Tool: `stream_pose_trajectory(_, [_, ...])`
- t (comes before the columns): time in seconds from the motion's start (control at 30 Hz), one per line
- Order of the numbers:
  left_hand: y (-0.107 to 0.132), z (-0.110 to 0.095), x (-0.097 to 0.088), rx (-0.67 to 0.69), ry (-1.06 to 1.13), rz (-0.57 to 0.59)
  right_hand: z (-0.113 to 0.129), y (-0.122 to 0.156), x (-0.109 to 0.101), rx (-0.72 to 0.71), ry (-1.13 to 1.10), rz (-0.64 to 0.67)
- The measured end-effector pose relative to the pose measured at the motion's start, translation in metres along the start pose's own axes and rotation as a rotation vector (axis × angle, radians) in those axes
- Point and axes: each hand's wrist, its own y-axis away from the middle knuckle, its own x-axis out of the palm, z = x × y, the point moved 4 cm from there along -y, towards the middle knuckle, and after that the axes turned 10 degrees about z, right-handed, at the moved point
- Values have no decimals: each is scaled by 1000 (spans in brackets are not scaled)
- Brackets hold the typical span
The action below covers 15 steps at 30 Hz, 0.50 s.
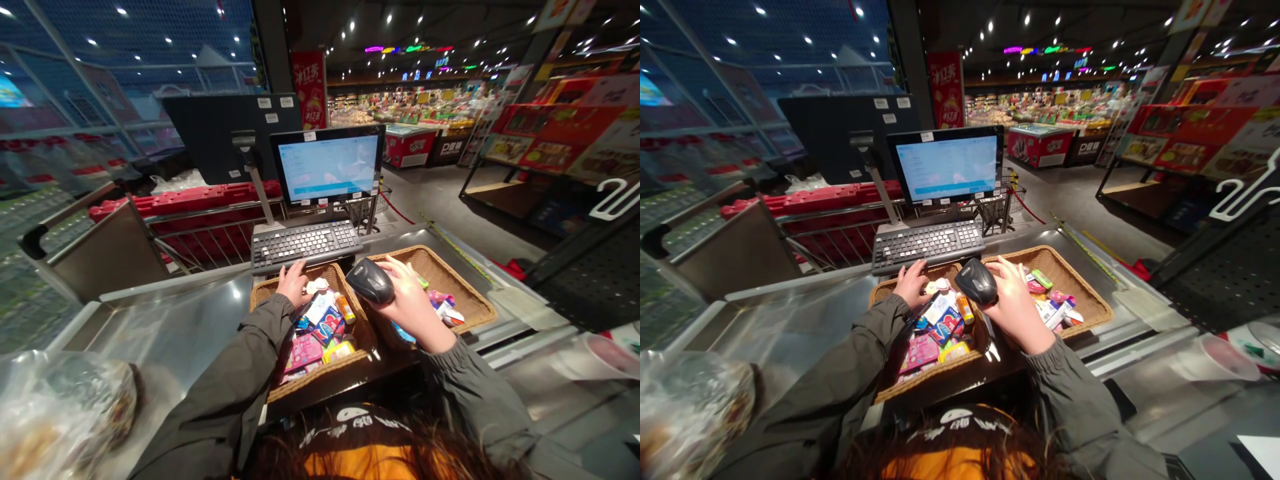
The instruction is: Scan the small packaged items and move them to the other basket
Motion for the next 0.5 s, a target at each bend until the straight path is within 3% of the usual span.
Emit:
stream_pose_trajectory(0.27, [-3,-8,6,-10,-50,70,-10,-3,7,-25,-34,36])
stream_pose_trajectory(0.5, [-3,-28,-14,50,-102,121,-26,4,6,-12,-77,63])
